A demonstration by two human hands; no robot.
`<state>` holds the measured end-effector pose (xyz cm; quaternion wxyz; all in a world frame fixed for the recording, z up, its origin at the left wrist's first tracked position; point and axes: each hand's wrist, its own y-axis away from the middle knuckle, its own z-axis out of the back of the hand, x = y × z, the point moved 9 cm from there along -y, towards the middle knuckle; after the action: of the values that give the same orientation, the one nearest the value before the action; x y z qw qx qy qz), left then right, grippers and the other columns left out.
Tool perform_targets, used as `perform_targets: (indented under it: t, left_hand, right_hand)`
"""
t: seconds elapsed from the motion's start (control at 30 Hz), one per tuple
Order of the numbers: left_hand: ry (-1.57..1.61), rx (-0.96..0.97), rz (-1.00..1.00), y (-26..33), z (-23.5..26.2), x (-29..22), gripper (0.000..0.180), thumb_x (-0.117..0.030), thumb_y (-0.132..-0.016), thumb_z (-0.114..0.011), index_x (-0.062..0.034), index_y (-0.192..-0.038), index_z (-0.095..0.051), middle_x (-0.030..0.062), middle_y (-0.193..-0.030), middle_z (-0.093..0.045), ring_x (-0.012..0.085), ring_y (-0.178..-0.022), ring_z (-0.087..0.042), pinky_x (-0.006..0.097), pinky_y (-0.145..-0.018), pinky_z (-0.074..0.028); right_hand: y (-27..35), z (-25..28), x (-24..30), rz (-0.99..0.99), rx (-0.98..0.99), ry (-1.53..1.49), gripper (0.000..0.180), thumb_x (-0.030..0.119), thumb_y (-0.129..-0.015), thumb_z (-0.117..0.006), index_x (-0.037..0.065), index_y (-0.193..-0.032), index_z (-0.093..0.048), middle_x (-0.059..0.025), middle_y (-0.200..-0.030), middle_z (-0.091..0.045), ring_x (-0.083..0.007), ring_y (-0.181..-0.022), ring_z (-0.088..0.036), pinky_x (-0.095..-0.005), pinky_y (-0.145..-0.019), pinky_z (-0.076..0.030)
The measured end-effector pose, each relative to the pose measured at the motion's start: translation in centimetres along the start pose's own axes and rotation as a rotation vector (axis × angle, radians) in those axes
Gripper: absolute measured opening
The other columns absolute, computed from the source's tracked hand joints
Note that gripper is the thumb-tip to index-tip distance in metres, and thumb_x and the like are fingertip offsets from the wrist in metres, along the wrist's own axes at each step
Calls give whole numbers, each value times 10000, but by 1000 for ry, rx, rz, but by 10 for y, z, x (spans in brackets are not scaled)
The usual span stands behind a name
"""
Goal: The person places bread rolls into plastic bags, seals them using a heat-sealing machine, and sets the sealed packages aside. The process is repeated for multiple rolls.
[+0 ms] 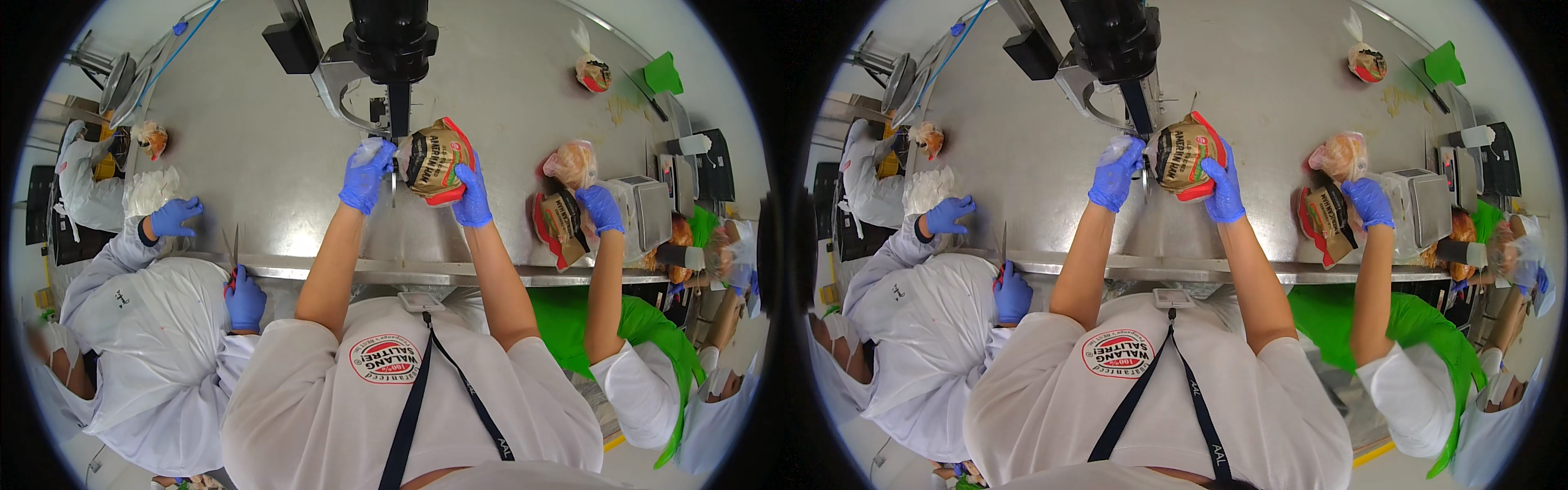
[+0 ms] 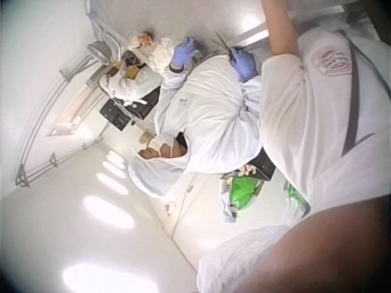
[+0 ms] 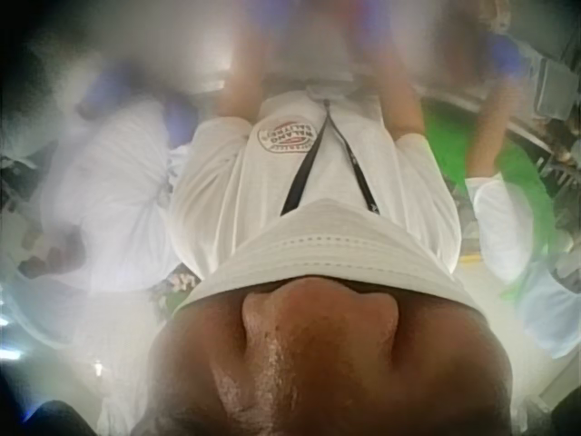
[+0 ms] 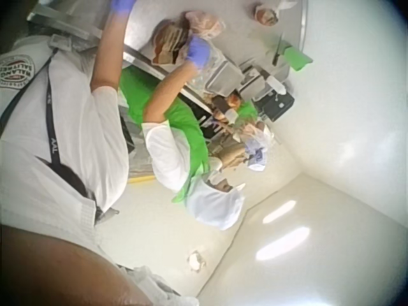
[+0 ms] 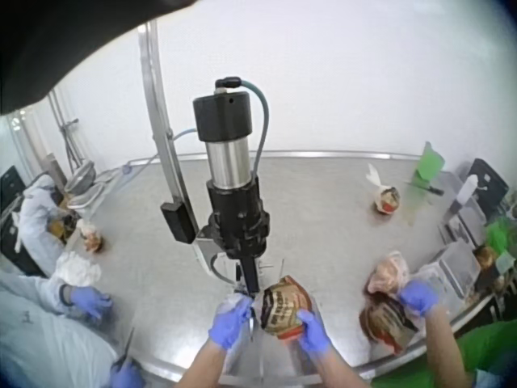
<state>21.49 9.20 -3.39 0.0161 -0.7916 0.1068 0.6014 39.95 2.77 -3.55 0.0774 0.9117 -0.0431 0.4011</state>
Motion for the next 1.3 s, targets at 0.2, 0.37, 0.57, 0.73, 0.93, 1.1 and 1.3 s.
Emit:
perform_targets:
  t: [0.2, 0.37, 0.57, 0.73, 0.93, 1.1, 1.3]
  left_hand:
    - [-160, -236, -80, -21, 35, 23, 73, -43, -786, -621, -16, -854, -624, 27, -753, -588, 98, -634, -537, 216, -572, -436]
    - [-326, -287, -108, -17, 41, 35, 64, -53, -786, -627, -14, -836, -632, 27, -717, -596, 103, -607, -536, 223, -566, -439]
    - [-226, -126, 75, -28, 35, 31, 104, -109, -822, -604, -16, -868, -620, 23, -732, -590, 95, -595, -524, 222, -546, -424]
    - [65, -195, 141, -23, 27, 35, 164, -194, -878, -547, -36, -877, -591, 1, -696, -555, 73, -569, -479, 193, -503, -371]
    - [116, -100, 15, -8, 11, 24, 211, -215, -915, -478, -54, -815, -571, -24, -645, -491, 54, -543, -417, 179, -484, -317]
    - [13, -118, -60, -4, 0, 10, 208, -185, -924, -446, -49, -817, -562, -13, -677, -487, 52, -571, -408, 190, -503, -319]
    - [-146, 96, -267, 23, -42, -44, 220, -156, -926, -432, -26, -777, -527, 9, -711, -473, 71, -579, -408, 209, -510, -330]
  right_hand:
    - [-32, 18, -29, -180, -77, -75, 576, 246, -774, -616, 68, -1261, -364, -116, -1222, -460, -233, -1122, -463, -373, -930, -410]
    - [-18, 30, -59, -184, -65, -139, 558, 321, -814, -559, 59, -1271, -375, -116, -1210, -497, -246, -1100, -495, -384, -932, -410]
    - [-21, 29, -71, -298, -17, -296, 573, 369, -817, -533, 65, -1277, -376, -116, -1234, -482, -246, -1112, -487, -388, -942, -404]
    - [-36, 23, -63, -253, 87, -317, 553, 389, -840, -458, 59, -1276, -377, -115, -1224, -490, -264, -1096, -497, -424, -923, -414]
    - [-25, 16, -52, -345, 32, -189, 528, 422, -884, -343, 108, -1310, -352, -134, -1302, -413, -301, -1151, -447, -454, -931, -398]
    - [-56, 13, -57, -317, 150, -637, 628, 520, -877, -305, 104, -1348, -287, -135, -1372, -310, -321, -1191, -396, -454, -951, -381]
    - [-46, -15, -23, 267, 291, 907, 566, 424, -853, -415, 89, -1302, -336, -91, -1290, -424, -241, -1143, -454, -395, -952, -389]
